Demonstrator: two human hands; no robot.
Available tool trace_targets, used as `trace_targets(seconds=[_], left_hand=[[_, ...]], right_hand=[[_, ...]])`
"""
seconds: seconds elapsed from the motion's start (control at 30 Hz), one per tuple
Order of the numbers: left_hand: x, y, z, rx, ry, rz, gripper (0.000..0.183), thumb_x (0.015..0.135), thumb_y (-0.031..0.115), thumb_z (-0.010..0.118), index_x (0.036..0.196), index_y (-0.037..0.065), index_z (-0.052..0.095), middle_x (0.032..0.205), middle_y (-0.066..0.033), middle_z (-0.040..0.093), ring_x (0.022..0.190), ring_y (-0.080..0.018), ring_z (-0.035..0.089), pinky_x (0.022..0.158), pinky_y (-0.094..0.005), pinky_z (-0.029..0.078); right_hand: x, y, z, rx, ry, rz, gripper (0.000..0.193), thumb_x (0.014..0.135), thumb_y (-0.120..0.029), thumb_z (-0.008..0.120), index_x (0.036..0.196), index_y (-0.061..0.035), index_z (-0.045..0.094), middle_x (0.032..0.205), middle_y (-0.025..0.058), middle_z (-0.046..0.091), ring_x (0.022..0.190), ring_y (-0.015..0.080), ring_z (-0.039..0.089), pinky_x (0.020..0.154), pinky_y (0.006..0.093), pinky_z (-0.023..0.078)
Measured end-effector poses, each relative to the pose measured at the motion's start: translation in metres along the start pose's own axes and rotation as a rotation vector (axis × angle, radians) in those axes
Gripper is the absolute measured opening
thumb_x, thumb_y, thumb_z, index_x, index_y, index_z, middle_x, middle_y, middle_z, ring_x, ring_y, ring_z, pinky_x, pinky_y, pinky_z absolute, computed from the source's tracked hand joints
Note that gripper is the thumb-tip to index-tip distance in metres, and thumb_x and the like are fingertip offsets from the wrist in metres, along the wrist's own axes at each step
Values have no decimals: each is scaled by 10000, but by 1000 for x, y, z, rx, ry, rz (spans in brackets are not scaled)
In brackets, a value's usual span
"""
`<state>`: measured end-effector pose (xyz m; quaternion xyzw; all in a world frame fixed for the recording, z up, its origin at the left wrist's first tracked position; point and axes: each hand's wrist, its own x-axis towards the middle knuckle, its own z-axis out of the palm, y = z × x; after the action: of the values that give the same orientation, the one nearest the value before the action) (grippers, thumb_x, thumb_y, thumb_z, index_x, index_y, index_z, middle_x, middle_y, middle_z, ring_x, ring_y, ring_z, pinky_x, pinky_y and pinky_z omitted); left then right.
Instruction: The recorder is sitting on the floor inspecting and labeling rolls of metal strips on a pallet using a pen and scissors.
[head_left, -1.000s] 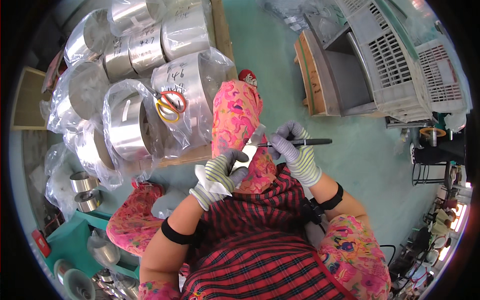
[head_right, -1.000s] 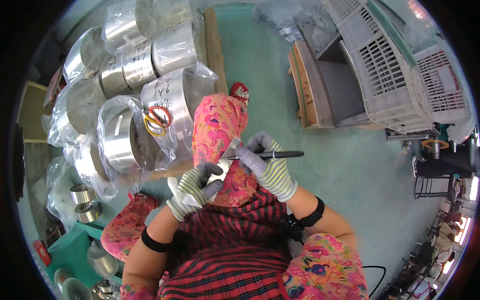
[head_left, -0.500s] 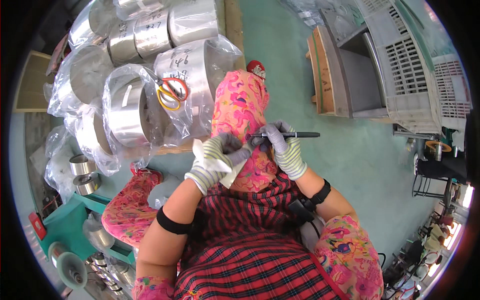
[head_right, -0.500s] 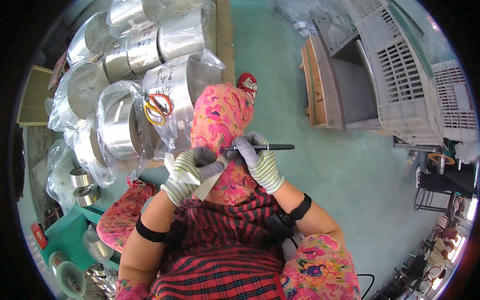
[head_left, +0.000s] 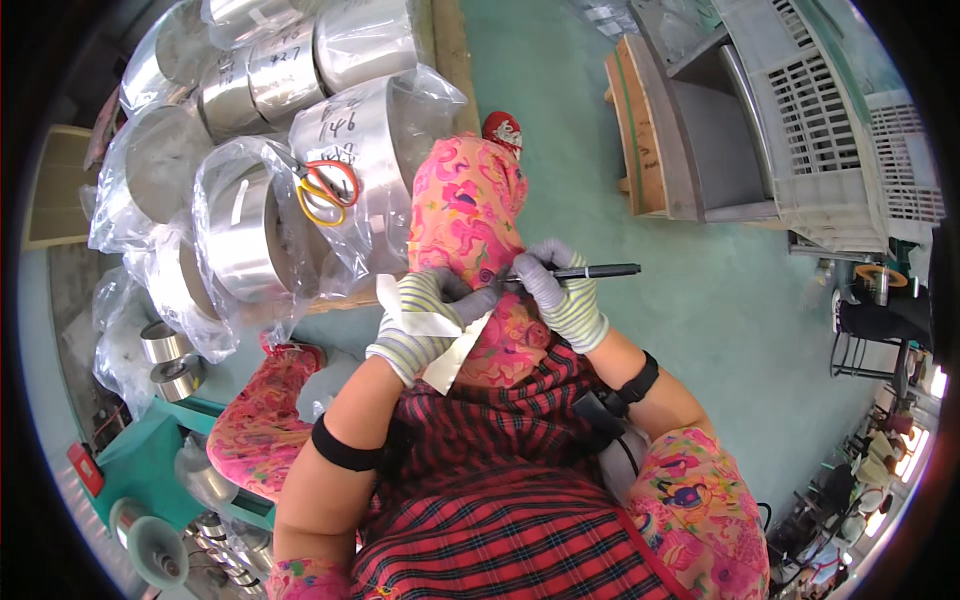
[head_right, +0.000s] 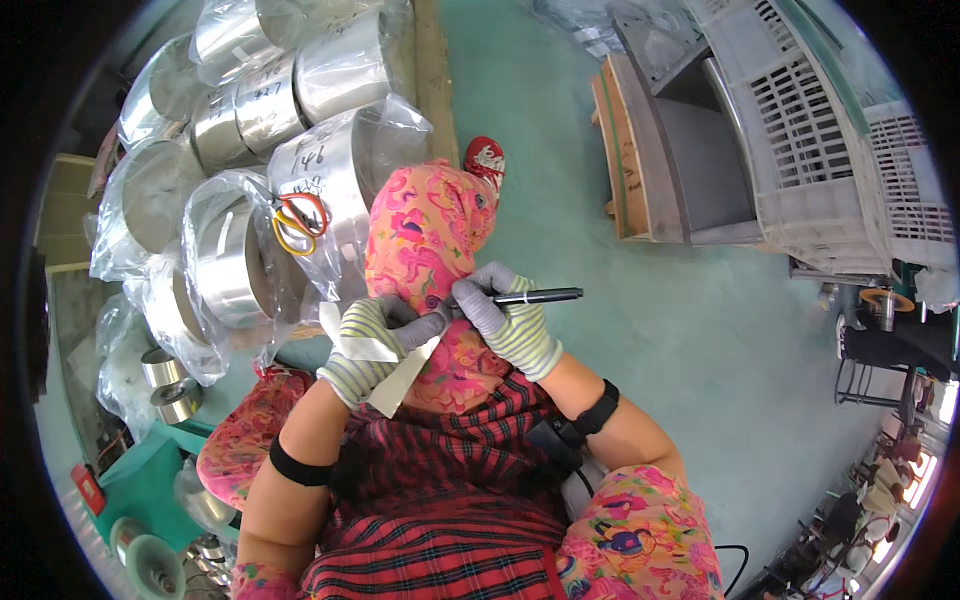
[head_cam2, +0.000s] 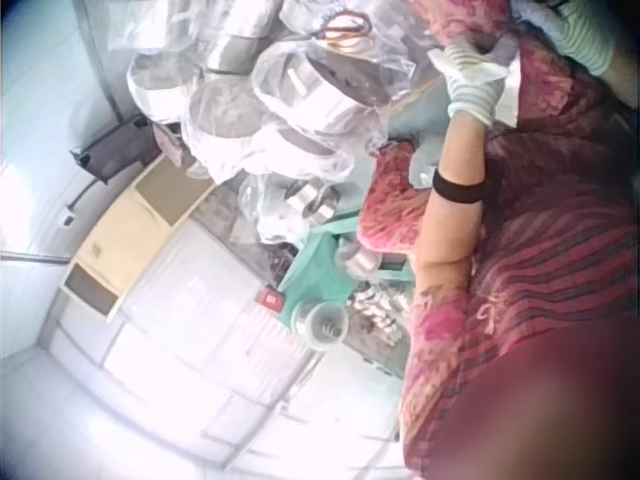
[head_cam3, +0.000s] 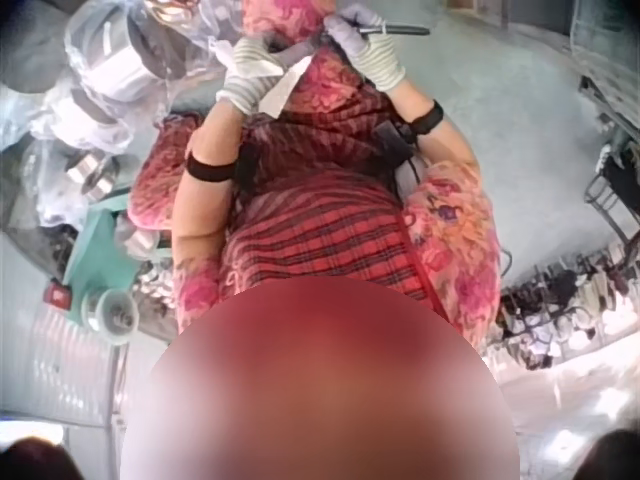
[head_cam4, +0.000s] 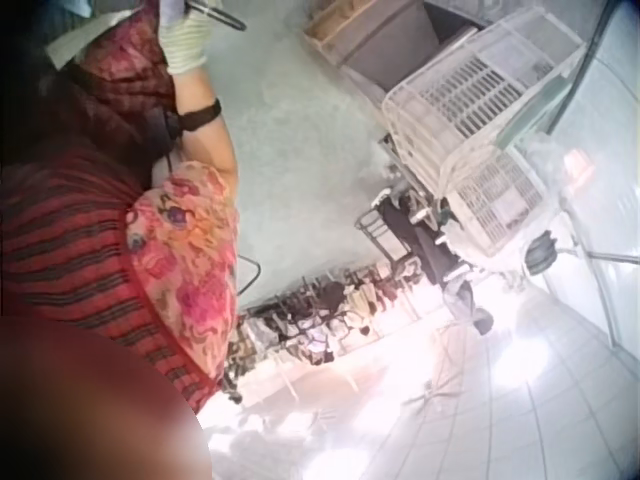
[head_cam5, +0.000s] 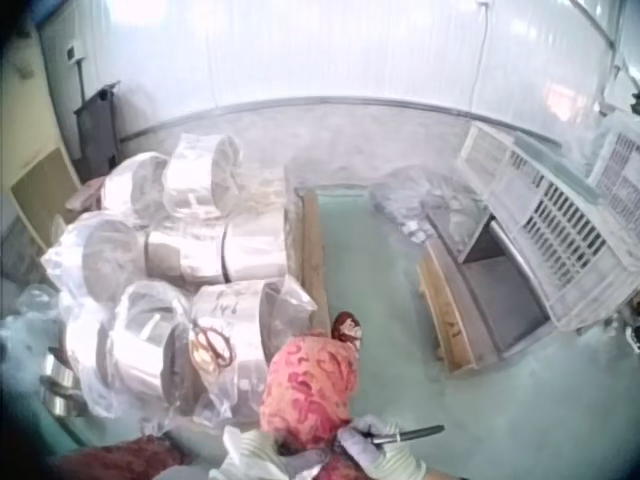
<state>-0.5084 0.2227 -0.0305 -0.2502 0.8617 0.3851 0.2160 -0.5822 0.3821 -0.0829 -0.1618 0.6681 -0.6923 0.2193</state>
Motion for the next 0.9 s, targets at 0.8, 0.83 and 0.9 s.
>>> trace_targets(seconds=[0.8,0.83,0.9], left_hand=[[-1,-15,8,-284,81,212,342,692,288,763,649,-7,596,568,-7,543,503,-82,451,445,-259,378],[-1,-16,9,-284,80,212,342,692,288,763,649,-7,596,568,-7,543,503,-82,451,445,-259,378],[2,-18,11,-283,87,251,337,695,285,762,653,-6,599,569,-6,546,498,-83,451,442,-261,378]], right_hand=[[5,-7,2,-333,-60,-200,151,793,-166,613,755,-21,599,628,104,605,497,186,565,474,302,436],[6,-8,2,-342,-82,-202,155,795,-168,613,751,-21,595,628,105,606,497,185,565,476,300,438],[5,-7,1,-343,-74,-210,156,795,-168,612,751,-20,593,627,107,605,498,188,566,478,300,440]])
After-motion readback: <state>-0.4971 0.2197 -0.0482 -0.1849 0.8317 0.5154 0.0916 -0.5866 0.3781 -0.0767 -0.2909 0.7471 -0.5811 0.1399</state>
